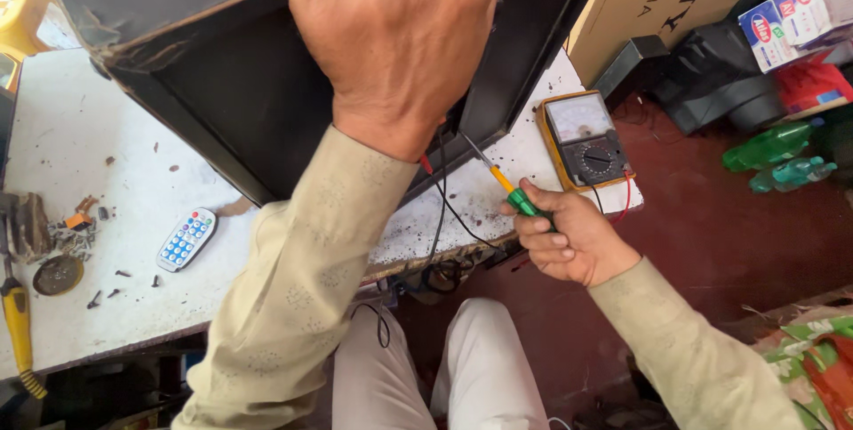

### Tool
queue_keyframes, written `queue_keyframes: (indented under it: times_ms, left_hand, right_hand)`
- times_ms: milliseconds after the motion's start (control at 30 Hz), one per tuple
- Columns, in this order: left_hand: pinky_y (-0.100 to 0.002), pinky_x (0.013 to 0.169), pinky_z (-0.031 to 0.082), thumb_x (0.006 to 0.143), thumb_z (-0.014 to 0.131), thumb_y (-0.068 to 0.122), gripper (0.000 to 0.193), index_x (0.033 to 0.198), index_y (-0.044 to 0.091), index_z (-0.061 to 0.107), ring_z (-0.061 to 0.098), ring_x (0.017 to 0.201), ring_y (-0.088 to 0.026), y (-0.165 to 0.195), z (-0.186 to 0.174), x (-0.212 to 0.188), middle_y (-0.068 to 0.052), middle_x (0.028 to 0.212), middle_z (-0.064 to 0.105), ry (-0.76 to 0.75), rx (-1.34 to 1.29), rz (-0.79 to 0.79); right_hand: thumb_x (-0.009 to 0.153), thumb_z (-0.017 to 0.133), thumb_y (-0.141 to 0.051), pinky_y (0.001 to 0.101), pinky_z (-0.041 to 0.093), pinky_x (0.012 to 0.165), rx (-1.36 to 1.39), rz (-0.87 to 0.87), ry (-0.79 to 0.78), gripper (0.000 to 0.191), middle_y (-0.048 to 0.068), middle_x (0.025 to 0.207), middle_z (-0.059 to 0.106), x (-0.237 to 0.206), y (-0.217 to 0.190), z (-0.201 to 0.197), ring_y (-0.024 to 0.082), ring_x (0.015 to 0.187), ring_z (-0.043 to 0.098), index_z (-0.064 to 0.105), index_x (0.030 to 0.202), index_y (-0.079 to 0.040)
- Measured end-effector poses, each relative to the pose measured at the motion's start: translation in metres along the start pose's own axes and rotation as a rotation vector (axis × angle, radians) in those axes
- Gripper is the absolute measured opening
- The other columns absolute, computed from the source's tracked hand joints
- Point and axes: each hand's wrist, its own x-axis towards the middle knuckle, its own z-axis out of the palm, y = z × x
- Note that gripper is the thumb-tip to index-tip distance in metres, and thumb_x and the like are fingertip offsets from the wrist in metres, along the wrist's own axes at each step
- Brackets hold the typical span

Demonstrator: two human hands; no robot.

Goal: The person uses a multimeter and a screwdriver to test electrical connections on the back panel of a black speaker. They repeatedly probe terminals and adjust the panel while seated at a cluttered workbench.

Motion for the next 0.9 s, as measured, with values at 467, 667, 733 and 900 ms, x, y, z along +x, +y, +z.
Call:
queue_keyframes:
  times_ms: [467,667,733,900]
  left_hand:
    - [-0.041,0.069,0.041,0.091,0.065,0.009,0.023,0.073,0.015,0.052,0.052,0.069,-0.024,-0.003,-0.002,0.002,-0.005,0.071,0.048,0.003,0.086,0.091]
    - [-0.039,0.066,0.040,0.092,0.066,0.008,0.026,0.073,0.017,0.050,0.051,0.068,-0.023,-0.002,-0.005,0.000,-0.002,0.069,0.046,-0.030,0.081,0.072]
    - [-0.039,0.064,0.039,0.092,0.069,0.013,0.031,0.070,0.016,0.048,0.050,0.064,-0.023,-0.001,-0.008,0.008,-0.003,0.066,0.045,0.032,0.081,0.096]
    - [-0.038,0.067,0.041,0.097,0.071,0.017,0.033,0.072,0.014,0.050,0.052,0.066,-0.022,-0.002,-0.018,0.018,-0.003,0.068,0.047,0.015,0.088,0.147]
  right_hand:
    - [0.101,0.062,-0.034,0.0275,0.034,0.038,-1.511,-0.985,0.635,0.033,0.001,0.062,0.054,0.000,0.024,0.010,0.012,0.044,0.045,0.066,0.093,-0.003]
    - [0.101,0.063,-0.034,0.0267,0.033,0.037,-0.499,-0.265,0.308,0.033,0.002,0.062,0.054,0.001,0.007,0.012,0.011,0.044,0.044,0.067,0.093,-0.002]
    - [0.101,0.063,-0.034,0.0265,0.033,0.037,-0.314,-0.156,0.188,0.033,0.002,0.062,0.054,-0.003,0.001,0.013,0.011,0.044,0.044,0.067,0.094,-0.002]
    - [0.100,0.064,-0.033,0.0258,0.032,0.036,-0.941,-0.652,0.427,0.033,0.002,0.061,0.055,-0.007,0.018,0.019,0.010,0.043,0.043,0.068,0.094,-0.001]
